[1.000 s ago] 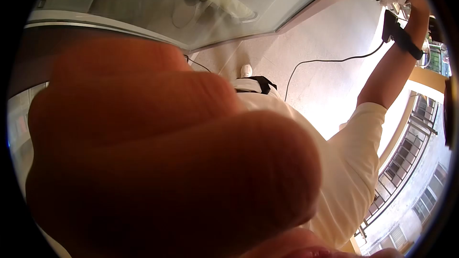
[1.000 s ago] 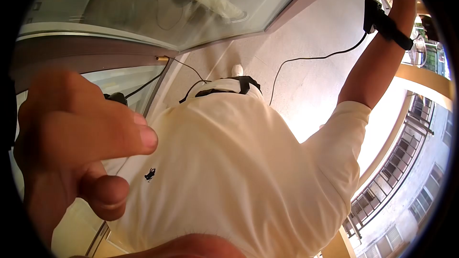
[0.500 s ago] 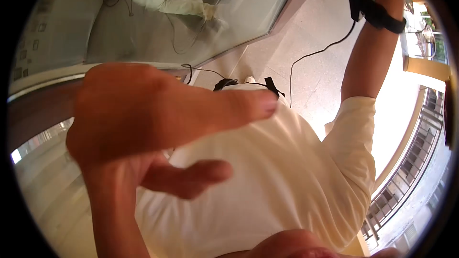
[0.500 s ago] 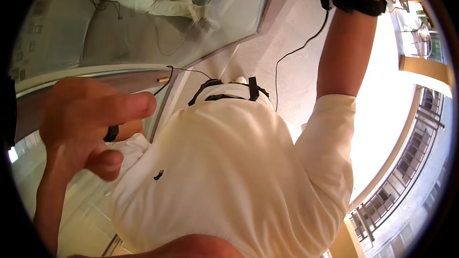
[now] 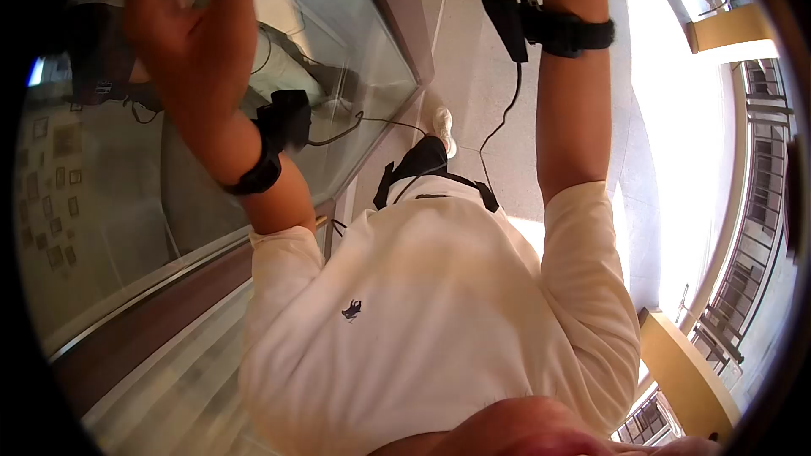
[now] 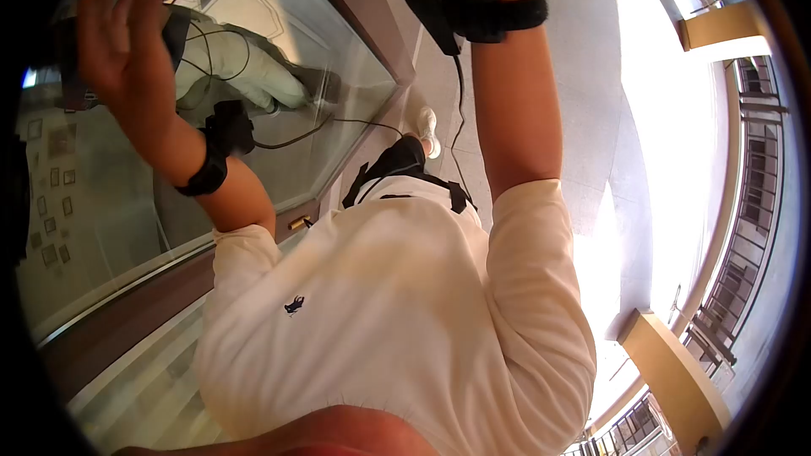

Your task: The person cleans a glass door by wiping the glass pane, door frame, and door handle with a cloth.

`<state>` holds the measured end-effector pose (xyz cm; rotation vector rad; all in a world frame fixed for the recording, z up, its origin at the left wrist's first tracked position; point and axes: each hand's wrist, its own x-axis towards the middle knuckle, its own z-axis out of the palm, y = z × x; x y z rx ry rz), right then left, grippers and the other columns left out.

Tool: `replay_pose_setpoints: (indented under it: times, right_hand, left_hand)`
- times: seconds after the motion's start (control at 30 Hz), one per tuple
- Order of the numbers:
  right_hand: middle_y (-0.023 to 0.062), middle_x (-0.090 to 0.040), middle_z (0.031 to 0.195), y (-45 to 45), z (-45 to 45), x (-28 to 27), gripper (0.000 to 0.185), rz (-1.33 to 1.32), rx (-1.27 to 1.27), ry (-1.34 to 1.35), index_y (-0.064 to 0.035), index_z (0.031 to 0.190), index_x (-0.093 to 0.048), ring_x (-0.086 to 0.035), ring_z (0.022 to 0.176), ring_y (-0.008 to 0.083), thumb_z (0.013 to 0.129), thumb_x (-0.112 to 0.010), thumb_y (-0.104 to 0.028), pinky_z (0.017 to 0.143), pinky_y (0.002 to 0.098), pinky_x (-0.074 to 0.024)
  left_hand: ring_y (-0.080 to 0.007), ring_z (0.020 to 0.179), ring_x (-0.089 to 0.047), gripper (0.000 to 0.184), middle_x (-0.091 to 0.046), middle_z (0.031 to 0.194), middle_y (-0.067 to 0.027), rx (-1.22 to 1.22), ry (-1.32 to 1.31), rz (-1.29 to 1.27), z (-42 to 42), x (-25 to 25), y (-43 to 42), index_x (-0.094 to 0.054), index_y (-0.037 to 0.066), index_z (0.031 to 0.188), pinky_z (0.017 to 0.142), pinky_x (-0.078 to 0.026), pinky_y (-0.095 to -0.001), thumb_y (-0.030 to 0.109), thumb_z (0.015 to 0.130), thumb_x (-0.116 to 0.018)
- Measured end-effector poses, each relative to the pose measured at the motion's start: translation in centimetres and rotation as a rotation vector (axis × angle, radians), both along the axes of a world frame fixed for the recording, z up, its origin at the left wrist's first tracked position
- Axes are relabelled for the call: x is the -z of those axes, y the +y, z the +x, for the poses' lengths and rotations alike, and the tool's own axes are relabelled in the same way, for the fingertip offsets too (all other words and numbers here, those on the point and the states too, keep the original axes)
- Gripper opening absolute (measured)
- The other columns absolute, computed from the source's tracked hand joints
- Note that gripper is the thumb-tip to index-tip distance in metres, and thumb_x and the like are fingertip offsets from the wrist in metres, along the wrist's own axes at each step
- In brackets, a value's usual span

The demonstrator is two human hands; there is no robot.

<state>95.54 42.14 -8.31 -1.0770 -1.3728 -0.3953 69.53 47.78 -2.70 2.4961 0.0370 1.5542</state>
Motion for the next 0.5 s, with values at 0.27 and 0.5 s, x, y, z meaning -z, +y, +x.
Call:
replay_pose_setpoints:
  times: [0.27,0.5]
  right_hand:
    - [0.0176,-0.068,0.114,4.4,4.5,12.1,0.051,-0.628,-0.293,0.097,-0.0075,0.126,-0.064,-0.063,0.109,0.034,0.081,-0.074,-0.029,0.094,0.0386,-0.0502]
    - [0.0105,-0.065,0.119,13.6,0.1,21.5,0.048,-0.487,-0.528,0.351,-0.0076,0.127,-0.063,-0.061,0.11,0.0237,0.084,-0.078,-0.021,0.098,0.0344,-0.0476]
  left_hand:
    - [-0.0247,0.118,-0.059,0.047,-0.06,0.129,-0.0142,0.014,0.488,-0.371,6.4,-1.0,0.8,-0.057,0.006,0.135,0.099,-0.046,-0.0321,0.022,0.093,-0.069]
    - [-0.0096,0.063,-0.056,0.046,-0.061,0.067,-0.0009,-0.61,0.434,-0.24,10.1,-1.8,0.0,-0.067,0.011,0.13,0.063,-0.045,-0.0252,0.033,0.09,-0.076]
